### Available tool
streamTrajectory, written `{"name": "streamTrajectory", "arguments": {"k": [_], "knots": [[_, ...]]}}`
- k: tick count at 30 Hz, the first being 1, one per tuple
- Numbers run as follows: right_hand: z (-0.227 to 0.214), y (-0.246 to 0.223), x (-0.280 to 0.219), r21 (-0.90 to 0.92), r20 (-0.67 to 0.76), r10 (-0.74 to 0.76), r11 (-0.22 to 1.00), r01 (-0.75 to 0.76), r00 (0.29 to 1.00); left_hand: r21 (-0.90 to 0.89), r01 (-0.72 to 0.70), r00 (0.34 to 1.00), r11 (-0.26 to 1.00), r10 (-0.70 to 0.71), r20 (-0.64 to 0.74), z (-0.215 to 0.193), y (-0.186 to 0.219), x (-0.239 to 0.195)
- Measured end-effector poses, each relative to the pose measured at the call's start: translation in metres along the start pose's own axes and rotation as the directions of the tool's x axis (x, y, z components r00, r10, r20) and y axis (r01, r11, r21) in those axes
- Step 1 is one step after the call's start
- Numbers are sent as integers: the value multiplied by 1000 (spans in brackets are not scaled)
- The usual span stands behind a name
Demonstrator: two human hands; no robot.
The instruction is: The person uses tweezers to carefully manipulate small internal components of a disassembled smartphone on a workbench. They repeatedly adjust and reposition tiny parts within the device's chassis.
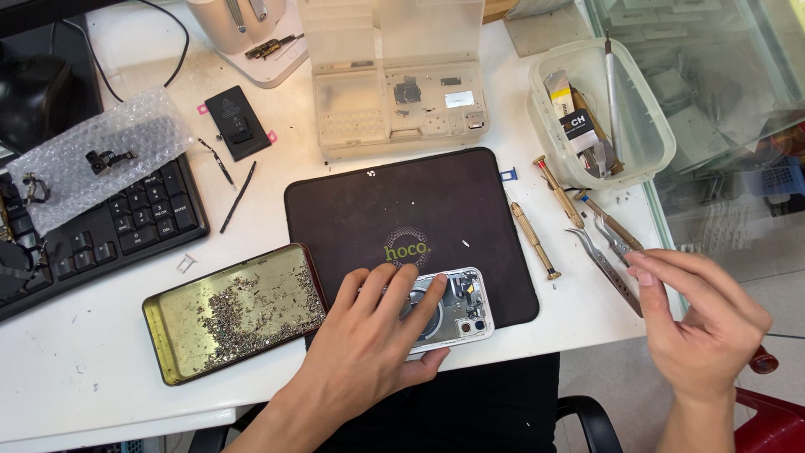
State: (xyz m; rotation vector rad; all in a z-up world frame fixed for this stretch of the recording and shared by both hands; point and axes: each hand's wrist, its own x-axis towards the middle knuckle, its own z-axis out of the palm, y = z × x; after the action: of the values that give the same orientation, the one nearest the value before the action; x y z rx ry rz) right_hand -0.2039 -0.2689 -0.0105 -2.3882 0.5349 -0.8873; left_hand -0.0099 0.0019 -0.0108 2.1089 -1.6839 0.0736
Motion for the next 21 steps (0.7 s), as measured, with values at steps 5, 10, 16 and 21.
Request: {"name": "streamTrajectory", "arguments": {"k": [5,10,16,21], "knots": [[9,4,-6,46,-71,8,999,-5,997,36,-22,999,999,21,51,1,0,-1],[15,5,-5,-77,-60,-60,995,56,996,38,-8,997,999,5,73,-1,1,1],[9,-15,5,-173,26,-11,985,15,1000,36,-5,993,999,1,121,5,0,1],[16,-41,25,-247,151,15,969,23,988,28,1,997,1000,-3,76,7,-1,0]]}}
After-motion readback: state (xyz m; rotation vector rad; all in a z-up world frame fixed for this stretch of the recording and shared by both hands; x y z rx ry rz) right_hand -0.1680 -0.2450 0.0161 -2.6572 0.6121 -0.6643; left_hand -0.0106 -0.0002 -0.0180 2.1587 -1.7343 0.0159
